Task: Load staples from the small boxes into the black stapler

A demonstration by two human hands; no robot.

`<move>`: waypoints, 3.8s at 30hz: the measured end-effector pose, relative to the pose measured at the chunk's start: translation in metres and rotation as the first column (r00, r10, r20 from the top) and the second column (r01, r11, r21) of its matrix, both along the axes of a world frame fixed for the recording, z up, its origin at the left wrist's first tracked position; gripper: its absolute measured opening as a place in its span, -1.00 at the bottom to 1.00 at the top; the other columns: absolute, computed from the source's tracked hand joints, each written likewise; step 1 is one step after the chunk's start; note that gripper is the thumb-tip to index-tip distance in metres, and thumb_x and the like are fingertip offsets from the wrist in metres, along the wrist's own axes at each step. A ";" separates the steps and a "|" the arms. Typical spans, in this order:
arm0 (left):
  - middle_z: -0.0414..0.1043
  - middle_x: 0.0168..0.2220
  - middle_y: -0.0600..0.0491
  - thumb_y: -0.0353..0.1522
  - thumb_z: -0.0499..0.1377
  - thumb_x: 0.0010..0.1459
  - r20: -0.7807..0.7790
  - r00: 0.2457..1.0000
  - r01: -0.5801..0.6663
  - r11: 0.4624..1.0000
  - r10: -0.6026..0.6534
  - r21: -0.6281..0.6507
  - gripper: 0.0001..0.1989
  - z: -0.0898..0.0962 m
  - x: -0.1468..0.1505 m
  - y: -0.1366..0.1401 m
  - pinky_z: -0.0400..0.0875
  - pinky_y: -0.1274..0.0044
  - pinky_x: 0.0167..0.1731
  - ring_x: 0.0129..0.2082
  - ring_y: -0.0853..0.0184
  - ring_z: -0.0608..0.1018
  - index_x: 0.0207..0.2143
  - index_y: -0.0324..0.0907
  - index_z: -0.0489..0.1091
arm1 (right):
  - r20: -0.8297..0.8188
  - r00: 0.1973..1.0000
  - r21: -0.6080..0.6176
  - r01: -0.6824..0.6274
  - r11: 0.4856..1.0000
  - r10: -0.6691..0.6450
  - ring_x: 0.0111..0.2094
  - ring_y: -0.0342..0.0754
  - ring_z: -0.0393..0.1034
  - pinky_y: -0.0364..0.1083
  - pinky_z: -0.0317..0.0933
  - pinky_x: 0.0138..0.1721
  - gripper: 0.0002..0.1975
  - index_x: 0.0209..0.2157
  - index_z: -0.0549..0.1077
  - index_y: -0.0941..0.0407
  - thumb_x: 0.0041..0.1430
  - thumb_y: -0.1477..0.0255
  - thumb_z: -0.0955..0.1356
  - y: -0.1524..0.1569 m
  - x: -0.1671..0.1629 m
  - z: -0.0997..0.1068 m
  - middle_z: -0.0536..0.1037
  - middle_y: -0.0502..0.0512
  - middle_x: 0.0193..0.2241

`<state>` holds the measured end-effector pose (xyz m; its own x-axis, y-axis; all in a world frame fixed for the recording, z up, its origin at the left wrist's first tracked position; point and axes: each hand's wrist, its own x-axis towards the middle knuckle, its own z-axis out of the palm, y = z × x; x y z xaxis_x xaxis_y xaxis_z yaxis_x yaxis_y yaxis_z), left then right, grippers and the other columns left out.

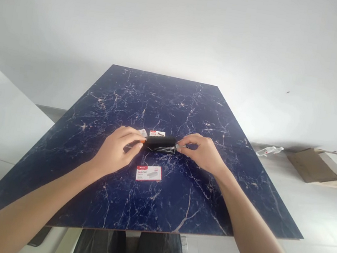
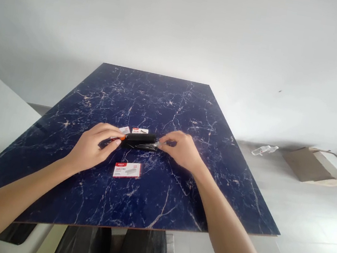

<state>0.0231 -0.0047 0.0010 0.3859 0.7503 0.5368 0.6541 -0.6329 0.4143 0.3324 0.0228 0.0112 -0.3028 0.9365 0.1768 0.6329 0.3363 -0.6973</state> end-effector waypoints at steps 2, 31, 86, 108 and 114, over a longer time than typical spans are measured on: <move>0.54 -0.08 -0.01 -0.37 0.14 0.33 -0.008 1.000 0.000 1.000 0.000 -0.006 -0.82 -0.001 0.000 0.001 0.45 0.34 -0.04 -0.06 0.21 0.52 -0.08 -0.13 0.50 | 0.044 0.999 0.010 -0.008 1.000 0.007 -0.18 0.01 0.55 0.04 0.42 -0.08 -0.95 -0.34 0.66 -0.04 0.12 0.33 0.50 0.001 -0.001 -0.001 0.66 -0.01 -0.18; 0.50 -0.02 -0.01 -0.36 0.14 0.33 -0.054 0.998 0.017 0.997 -0.022 -0.076 -0.79 -0.003 0.000 0.001 0.44 0.26 0.03 0.01 0.17 0.48 -0.01 -0.10 0.45 | 0.068 0.998 -0.100 -0.012 0.995 0.018 -0.19 -0.03 0.56 -0.02 0.40 -0.08 -0.93 -0.35 0.63 -0.03 0.15 0.34 0.45 -0.001 -0.010 -0.001 0.67 -0.06 -0.19; 0.40 0.07 -0.11 -0.03 0.33 0.08 -0.208 0.956 0.112 0.912 -0.208 -0.395 -0.48 0.017 -0.004 -0.008 0.48 0.32 -0.18 -0.03 0.05 0.53 0.02 -0.03 0.38 | 0.068 0.995 -0.013 -0.076 0.997 0.076 -0.37 -0.06 0.42 -0.11 0.22 -0.28 -0.85 -0.32 0.37 0.06 0.11 0.56 0.24 -0.021 -0.039 -0.006 0.57 -0.01 -0.32; 0.37 0.14 -0.04 -0.23 0.36 0.05 -0.124 0.909 0.276 0.797 -0.398 -0.538 -0.53 0.018 0.001 0.025 0.49 0.36 -0.19 0.00 0.10 0.54 0.04 0.00 0.41 | 0.074 0.990 -0.056 -0.113 0.992 0.117 -0.42 -0.11 0.40 -0.12 0.19 -0.34 -0.87 -0.33 0.38 0.07 0.17 0.57 0.25 -0.020 -0.037 -0.004 0.55 -0.04 -0.40; 0.08 0.37 -0.04 -0.19 0.33 0.12 -0.122 0.922 0.272 0.838 -0.369 -0.472 -0.43 0.012 -0.007 0.015 0.44 0.20 0.05 0.23 -0.01 0.38 0.19 0.07 0.33 | 0.059 0.998 -0.002 -0.035 0.999 0.035 -0.42 -0.10 0.42 -0.12 0.23 -0.34 -0.91 -0.30 0.41 0.06 0.20 0.51 0.28 -0.023 -0.038 0.001 0.57 -0.03 -0.39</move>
<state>0.0163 0.0106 0.0132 0.7085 0.7025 0.0669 0.5450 -0.6049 0.5805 0.2946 -0.0006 0.0119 -0.3450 0.9254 0.1570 0.6610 0.3583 -0.6594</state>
